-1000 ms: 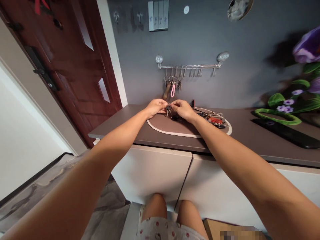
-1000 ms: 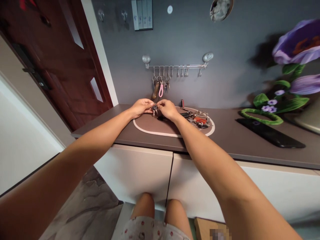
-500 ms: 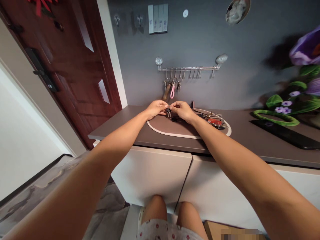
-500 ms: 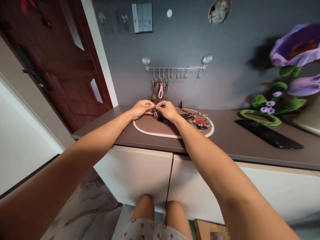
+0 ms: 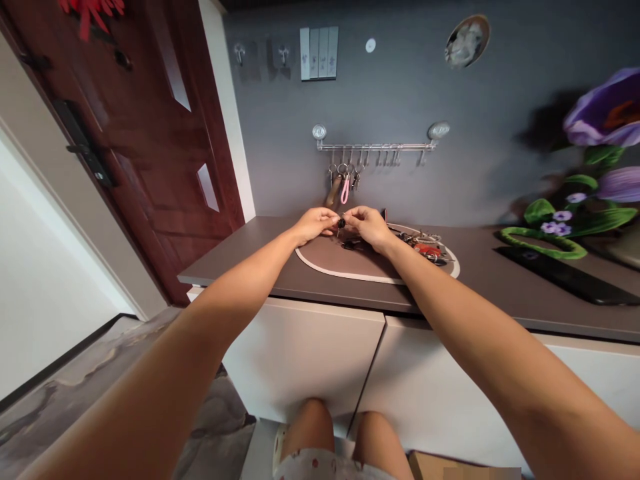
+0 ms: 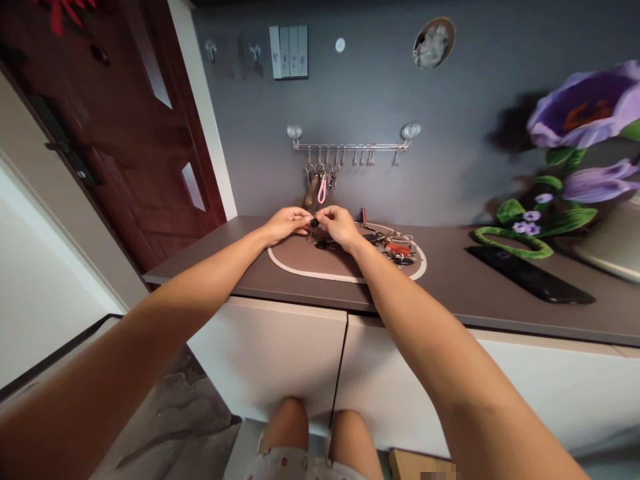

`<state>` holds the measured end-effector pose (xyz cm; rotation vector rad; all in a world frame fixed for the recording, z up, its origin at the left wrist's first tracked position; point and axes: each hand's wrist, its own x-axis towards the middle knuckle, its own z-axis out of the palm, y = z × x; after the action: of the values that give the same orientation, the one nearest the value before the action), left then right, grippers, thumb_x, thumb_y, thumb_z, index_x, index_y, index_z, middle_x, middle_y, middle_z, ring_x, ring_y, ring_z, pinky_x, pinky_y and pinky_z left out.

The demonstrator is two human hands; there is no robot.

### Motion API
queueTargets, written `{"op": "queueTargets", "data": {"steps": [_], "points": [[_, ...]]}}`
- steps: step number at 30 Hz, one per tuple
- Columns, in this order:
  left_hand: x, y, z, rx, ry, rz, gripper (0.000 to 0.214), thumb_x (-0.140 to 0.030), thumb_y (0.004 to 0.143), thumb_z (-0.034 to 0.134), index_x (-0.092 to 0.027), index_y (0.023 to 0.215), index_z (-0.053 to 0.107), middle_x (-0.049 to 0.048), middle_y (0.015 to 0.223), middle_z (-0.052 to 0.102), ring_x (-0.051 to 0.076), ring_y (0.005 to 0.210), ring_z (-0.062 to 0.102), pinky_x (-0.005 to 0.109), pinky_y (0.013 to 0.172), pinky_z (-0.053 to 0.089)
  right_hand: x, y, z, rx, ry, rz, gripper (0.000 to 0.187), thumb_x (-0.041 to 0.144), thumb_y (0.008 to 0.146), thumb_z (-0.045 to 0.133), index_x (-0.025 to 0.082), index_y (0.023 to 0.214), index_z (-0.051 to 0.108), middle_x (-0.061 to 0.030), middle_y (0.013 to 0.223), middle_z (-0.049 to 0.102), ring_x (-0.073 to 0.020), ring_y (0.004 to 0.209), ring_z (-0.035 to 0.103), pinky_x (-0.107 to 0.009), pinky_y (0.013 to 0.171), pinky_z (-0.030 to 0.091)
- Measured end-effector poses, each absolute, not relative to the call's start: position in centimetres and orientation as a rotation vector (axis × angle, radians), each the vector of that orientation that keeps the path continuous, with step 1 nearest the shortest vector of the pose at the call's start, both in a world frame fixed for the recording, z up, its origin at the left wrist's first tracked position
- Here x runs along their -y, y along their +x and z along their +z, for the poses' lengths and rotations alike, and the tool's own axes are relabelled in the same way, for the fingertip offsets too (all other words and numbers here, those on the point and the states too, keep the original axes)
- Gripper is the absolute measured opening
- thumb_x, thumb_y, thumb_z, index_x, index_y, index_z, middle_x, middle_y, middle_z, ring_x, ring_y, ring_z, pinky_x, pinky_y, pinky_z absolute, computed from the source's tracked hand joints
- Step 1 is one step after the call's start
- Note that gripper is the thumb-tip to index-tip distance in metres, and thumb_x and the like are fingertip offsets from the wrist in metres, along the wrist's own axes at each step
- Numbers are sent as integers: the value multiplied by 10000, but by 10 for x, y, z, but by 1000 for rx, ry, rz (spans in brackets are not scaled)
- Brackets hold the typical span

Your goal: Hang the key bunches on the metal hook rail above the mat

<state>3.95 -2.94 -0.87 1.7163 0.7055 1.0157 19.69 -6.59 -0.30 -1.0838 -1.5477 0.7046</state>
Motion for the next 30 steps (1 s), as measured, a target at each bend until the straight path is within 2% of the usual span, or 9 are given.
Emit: {"op": "queueTargets", "data": {"steps": [8, 15, 23, 30], "points": [[30, 40, -10, -732, 1777, 1026, 176, -269, 757, 596, -117, 841, 572, 41, 750, 630, 98, 715, 594, 246, 664, 469, 66, 201, -3, 1472, -1031, 770, 221, 339, 674, 637, 145, 730, 547, 22, 630, 555, -64, 541, 488, -216, 584, 442], [32, 42, -13, -782, 1912, 1024, 144, -248, 774, 555, -108, 802, 570, 56, 745, 641, 85, 644, 568, 221, 606, 447, 63, 206, -4, 1403, -973, 764, 324, 427, 583, 672, 152, 708, 555, 19, 631, 550, -76, 561, 490, -226, 585, 438], [34, 42, -13, -857, 2323, 1022, 178, -250, 776, 489, -121, 753, 610, 50, 733, 661, 122, 679, 583, 241, 672, 430, 57, 216, 11, 1315, -984, 633, 298, 423, 621, 622, 153, 727, 553, 6, 682, 544, -90, 628, 497, -240, 629, 454], [29, 42, -16, -919, 2559, 991, 223, -287, 771, 470, -145, 753, 641, 20, 704, 655, 124, 643, 555, 226, 622, 388, 36, 227, 45, 1244, -1030, 471, 202, 336, 686, 559, 145, 751, 551, -22, 723, 584, -101, 627, 520, -247, 615, 460]]}}
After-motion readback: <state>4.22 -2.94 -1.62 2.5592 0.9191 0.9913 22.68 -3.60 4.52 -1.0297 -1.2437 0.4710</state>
